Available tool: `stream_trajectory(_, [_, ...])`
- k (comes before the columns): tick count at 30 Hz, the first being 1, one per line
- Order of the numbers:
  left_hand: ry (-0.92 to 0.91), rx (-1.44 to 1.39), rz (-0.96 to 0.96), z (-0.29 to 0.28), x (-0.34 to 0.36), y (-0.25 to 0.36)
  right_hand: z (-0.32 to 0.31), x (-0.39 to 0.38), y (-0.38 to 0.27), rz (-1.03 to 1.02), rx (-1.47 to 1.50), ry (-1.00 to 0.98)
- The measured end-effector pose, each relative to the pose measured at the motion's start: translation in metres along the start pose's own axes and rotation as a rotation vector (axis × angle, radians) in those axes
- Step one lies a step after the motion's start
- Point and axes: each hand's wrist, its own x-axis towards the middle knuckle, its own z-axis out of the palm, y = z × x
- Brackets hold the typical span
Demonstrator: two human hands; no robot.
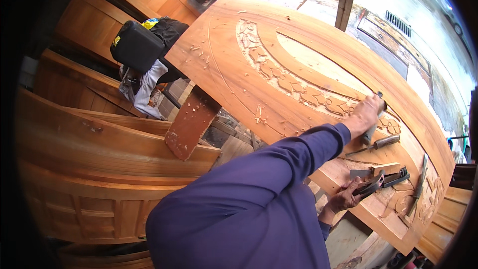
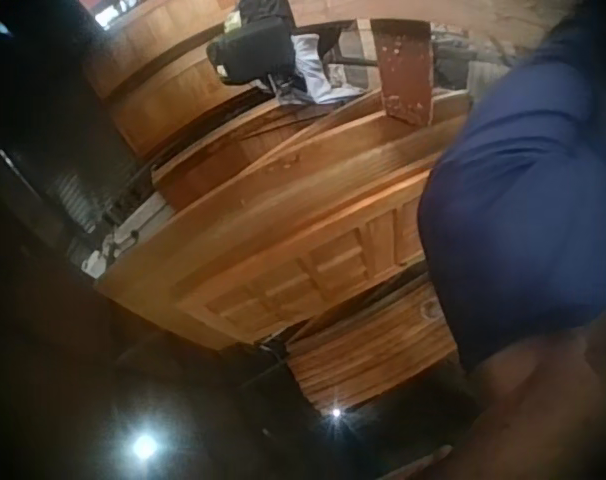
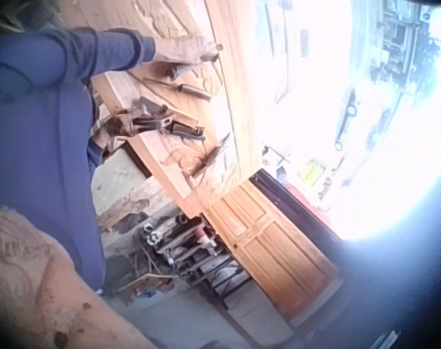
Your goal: The person carves a decorative floral design into a wooden panel using a hammer and a chisel, occasionally using their hand or a brush to clear wood shavings from the workspace.
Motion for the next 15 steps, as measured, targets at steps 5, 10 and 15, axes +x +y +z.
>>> stream_trajectory(5, [-0.058,-0.091,-0.011,0.012,-0.004,0.021,0.009,-0.005,-0.009,-0.024,-0.026,0.008])
stream_trajectory(10, [-0.036,-0.181,0.061,0.016,-0.018,0.021,0.002,-0.007,0.003,0.006,-0.026,0.011])
stream_trajectory(15, [0.029,-0.411,0.127,-0.056,-0.030,0.025,0.018,-0.009,-0.008,-0.103,-0.022,0.064])
